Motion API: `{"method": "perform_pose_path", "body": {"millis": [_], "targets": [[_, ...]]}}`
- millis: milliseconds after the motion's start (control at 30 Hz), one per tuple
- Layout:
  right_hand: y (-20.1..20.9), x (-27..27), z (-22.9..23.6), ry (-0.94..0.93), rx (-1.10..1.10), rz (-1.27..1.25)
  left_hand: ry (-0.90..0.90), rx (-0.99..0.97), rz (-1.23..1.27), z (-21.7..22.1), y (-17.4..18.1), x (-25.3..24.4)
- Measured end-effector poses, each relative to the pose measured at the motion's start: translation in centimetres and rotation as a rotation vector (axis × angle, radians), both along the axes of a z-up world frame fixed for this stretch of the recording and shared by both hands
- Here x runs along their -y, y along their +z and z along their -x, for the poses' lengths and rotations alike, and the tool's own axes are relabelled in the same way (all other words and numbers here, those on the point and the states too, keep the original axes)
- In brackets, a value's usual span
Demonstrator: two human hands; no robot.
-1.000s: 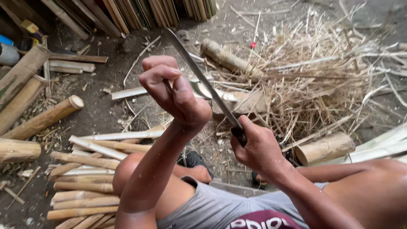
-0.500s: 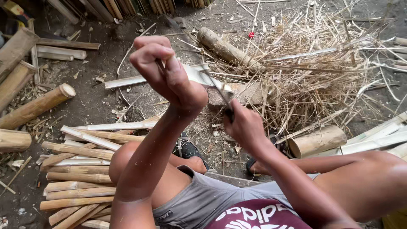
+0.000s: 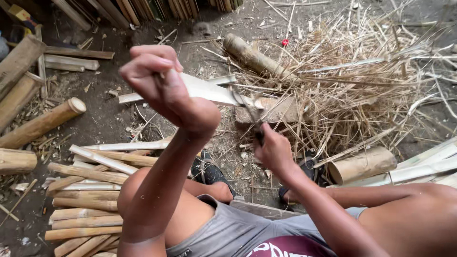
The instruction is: The person uses a knife to shave and shape a piece of bamboo, then measures and cuts it with a hand saw. The person works while sitting on the ground in a cluttered workshop area.
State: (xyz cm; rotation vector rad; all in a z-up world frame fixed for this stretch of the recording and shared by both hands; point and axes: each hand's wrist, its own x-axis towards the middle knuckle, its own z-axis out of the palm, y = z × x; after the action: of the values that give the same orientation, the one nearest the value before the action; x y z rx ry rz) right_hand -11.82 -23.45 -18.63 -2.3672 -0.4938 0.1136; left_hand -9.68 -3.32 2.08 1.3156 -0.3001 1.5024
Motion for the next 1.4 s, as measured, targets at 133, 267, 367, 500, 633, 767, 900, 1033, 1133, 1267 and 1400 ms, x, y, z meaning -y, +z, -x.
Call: {"method": "perform_pose_path", "body": {"millis": [133,267,367,500,633,767,900,1033,1133,1267,1400], "targets": [[-8.9,3.4,-4.8,-0.18,-0.332,0.337,-0.044,0.023,0.052,1.3,0.6,-1.1],[-10.7,4.7,-7.4,-0.049,-0.206,0.322,-0.117,-0.211,0.135,0.9,2.3,-2.2],[-4.2,3.2,-4.4,-0.04,-0.345,0.219,-0.343,-0.168,0.257,1.5,2.9,-1.9],[8.5,1.5,0.5,0.085,-0.197,-0.034,-0.485,-0.135,0.116,3.8,2.6,1.7],[14.6,0.8,3.1,0.122,0.142,-0.225,-0.569,-0.102,-0.027,5.9,0.6,4.5],[15.6,0.7,4.0,-0.041,-0.428,-0.083,-0.621,-0.111,-0.037,7.1,0.4,4.0],[15.9,2.1,5.5,0.035,-0.184,-0.239,-0.6,-0.121,-0.022,7.0,0.5,4.0],[16.4,1.5,5.0,0.028,0.115,-0.385,-0.576,-0.09,-0.057,6.8,0.5,3.7],[15.7,0.6,4.5,-0.003,-0.208,-0.109,-0.586,-0.087,-0.032,6.8,0.3,3.7],[14.1,0.7,4.6,0.03,-0.153,-0.174,-0.573,-0.093,-0.02,6.3,0.2,3.9],[11.8,0.4,4.3,0.066,0.128,-0.224,-0.517,-0.081,-0.062,6.5,-0.4,3.7]]}}
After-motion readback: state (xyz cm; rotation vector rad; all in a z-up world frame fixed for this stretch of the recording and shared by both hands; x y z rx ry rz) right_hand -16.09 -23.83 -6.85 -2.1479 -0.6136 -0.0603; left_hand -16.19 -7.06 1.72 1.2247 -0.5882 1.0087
